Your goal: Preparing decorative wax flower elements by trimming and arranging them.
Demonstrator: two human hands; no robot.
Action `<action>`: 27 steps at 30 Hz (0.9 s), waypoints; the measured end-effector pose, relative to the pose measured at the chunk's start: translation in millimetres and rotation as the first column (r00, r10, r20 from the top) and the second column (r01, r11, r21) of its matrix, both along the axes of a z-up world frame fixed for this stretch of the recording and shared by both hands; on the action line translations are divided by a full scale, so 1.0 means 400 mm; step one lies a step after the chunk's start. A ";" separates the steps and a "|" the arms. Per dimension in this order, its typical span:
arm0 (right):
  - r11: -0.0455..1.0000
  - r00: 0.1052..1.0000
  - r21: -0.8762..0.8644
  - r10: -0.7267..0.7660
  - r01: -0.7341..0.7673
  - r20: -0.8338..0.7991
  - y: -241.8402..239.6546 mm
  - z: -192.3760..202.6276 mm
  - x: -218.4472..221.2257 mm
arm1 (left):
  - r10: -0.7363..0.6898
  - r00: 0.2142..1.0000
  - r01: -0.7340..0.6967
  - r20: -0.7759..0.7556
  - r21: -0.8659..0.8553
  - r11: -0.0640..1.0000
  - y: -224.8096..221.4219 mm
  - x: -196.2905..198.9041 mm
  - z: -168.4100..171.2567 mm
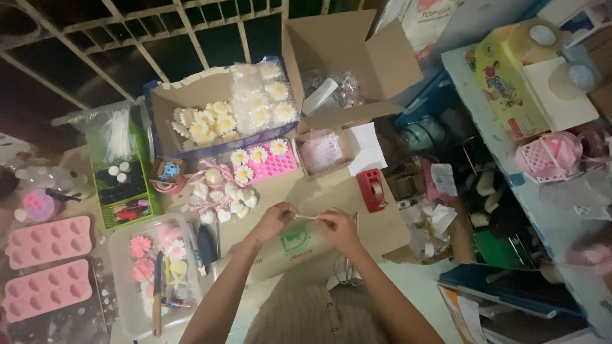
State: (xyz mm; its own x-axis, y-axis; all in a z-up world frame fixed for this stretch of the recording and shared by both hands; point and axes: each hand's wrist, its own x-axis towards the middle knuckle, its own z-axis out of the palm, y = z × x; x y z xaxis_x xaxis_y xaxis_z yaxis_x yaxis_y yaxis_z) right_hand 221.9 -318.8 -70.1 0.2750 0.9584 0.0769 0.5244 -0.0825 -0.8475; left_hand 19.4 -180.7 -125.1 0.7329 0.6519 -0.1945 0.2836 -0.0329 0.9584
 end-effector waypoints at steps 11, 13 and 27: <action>0.995 0.998 -0.094 0.042 -0.038 0.047 0.045 -0.013 0.017 | 0.185 0.960 -0.211 -0.208 -0.114 0.971 -0.052 0.084 -0.035; 0.980 0.997 -0.200 0.025 -0.009 0.077 0.061 0.023 0.013 | 0.226 0.971 -0.232 -0.075 -0.086 0.969 -0.055 0.100 -0.069; 0.992 0.992 -0.054 0.107 -0.111 -0.059 0.402 -0.044 -0.034 | -0.056 0.997 0.072 -0.049 0.442 0.894 -0.064 0.090 -0.062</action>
State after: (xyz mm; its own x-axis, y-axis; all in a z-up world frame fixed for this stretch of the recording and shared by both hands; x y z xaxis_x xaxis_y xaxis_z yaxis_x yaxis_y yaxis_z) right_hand 208.5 -157.9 -87.8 0.1711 0.9852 0.0090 0.4849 -0.0763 -0.8712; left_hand 55.2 -206.3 -150.0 0.7741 0.6283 0.0775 0.2989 -0.4707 0.8301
